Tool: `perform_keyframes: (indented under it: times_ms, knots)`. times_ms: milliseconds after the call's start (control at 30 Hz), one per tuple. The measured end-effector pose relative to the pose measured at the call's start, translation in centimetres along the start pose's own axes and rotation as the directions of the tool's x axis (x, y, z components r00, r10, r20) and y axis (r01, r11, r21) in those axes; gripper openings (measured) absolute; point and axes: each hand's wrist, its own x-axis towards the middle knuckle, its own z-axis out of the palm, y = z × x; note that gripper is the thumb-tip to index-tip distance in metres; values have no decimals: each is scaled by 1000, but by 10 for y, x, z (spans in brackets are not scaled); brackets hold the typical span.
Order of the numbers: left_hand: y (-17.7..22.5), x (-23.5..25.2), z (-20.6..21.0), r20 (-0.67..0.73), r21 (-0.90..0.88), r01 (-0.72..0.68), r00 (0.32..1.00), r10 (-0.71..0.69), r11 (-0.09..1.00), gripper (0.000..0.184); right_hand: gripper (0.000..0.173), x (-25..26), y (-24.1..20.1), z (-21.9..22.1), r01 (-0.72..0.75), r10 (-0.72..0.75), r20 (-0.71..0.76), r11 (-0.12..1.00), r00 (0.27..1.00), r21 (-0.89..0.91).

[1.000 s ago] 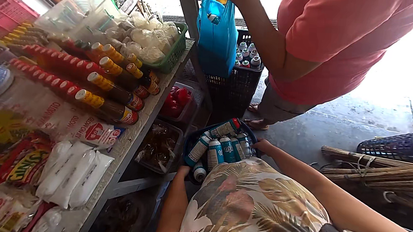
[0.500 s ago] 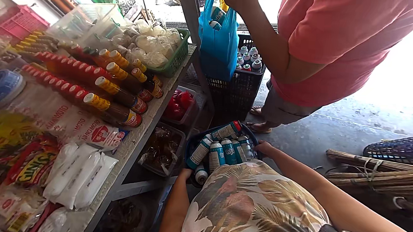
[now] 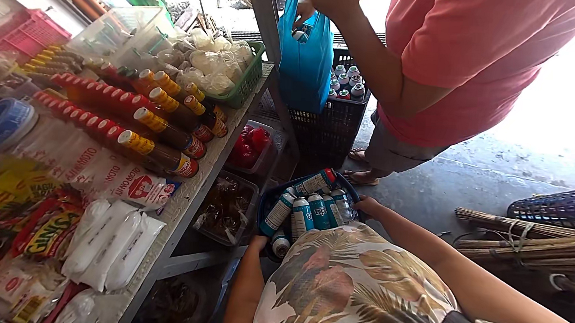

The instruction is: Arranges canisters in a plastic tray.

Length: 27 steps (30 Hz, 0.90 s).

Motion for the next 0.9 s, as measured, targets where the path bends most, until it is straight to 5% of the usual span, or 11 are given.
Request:
perform_keyframes:
  times_ms: [900]
  knots:
    - [0,1,1,4,7,-18,1000,18,1000,39,50,-1,0,-2,4,-4,-1,1000,1000,-18]
